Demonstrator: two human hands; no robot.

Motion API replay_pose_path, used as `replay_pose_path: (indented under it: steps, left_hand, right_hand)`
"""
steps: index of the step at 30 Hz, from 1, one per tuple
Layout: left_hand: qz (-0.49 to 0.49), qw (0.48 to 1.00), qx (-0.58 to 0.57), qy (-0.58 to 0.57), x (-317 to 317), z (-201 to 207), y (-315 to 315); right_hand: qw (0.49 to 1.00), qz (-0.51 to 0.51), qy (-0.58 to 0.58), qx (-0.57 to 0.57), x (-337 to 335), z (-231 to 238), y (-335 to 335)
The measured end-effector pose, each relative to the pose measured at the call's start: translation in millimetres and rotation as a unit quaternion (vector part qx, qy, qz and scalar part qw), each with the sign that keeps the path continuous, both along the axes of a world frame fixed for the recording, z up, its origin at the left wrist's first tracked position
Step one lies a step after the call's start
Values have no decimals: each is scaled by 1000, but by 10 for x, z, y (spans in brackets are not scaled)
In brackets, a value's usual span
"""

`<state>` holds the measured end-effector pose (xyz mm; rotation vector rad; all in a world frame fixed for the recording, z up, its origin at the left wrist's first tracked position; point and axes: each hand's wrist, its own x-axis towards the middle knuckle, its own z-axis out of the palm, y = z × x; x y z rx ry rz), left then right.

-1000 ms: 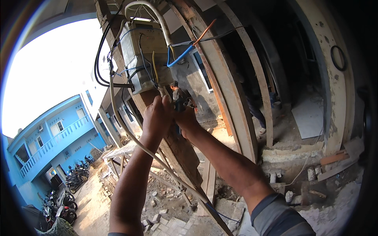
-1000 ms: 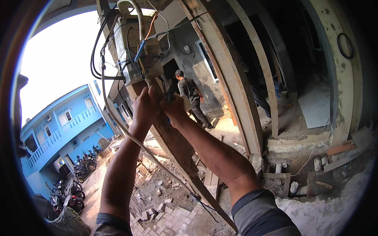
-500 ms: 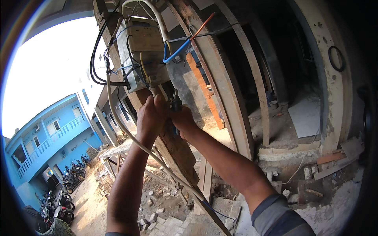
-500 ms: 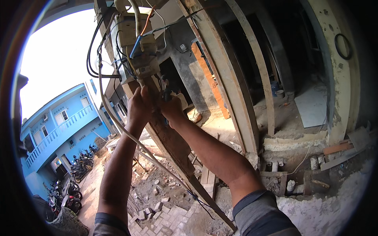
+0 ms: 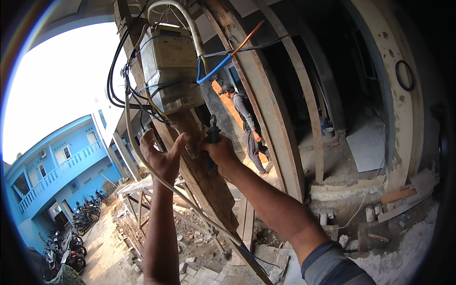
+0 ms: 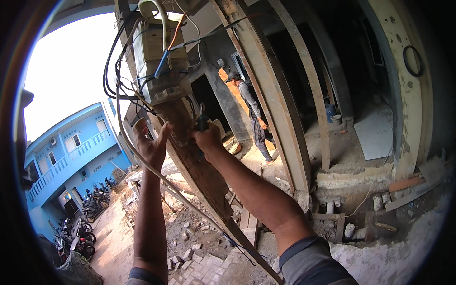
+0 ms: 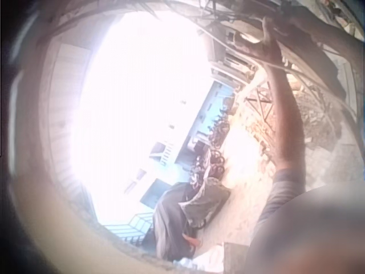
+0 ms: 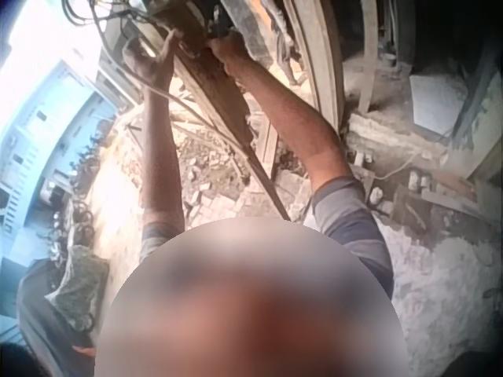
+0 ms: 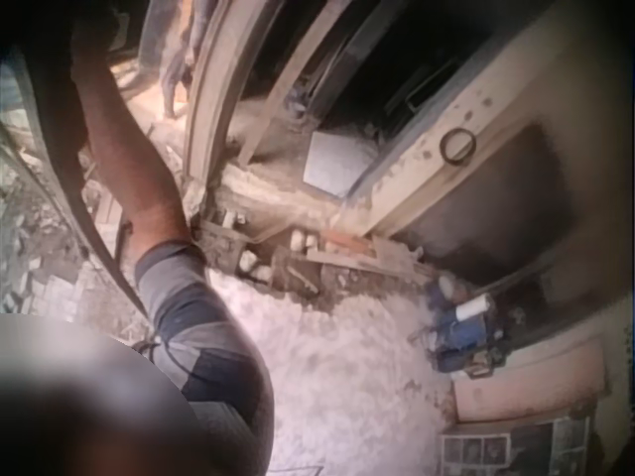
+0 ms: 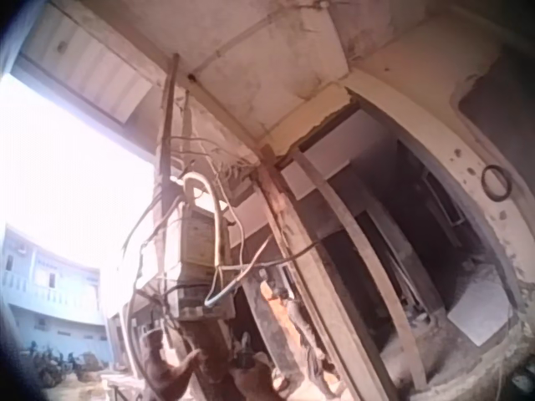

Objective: The person strips insulation from multiple wires using pliers and a screwdriver, then twists the exposed conductors together. The person works on a junction box mounted on a wooden post in a construction area.

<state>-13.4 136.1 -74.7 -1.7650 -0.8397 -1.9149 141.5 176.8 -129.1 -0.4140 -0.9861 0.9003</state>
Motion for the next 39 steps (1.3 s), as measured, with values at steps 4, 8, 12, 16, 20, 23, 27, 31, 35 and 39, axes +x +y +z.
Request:
replay_pose_path:
  steps: [4,8,12,16,20,23,27,31,35,39]
  left_hand:
    - [-88,991,-96,1,67,-11,20]
    - [-161,980,-109,39,40,80,-95]
    - [-175,979,-91,47,31,118,-141]
    - [-211,973,-84,48,17,112,-92]
    - [-60,996,67,25,60,6,-9]
    - [-26,991,133,19,102,-64,-5]
    - [-124,984,126,22,188,-111,-90]
    - [-204,971,122,8,260,-105,-198]
    - [-210,970,124,17,254,-62,-270]
    - [-125,979,142,76,186,51,-282]
  right_hand:
    - [1000,5,1,15,15,9,5]
    - [1000,-2,-29,-4,25,30,-43]
    - [998,-45,-46,-26,23,42,-113]
    - [998,-43,-48,-29,20,54,-134]
    - [999,-26,-35,6,18,39,-107]
    - [999,-38,-35,1,30,13,-81]
    - [996,-54,-67,-14,60,7,-16]
    - [995,-74,-61,10,46,-14,51]
    - [996,-68,-56,14,47,-31,82]
    - [996,-72,-58,1,45,-26,99]
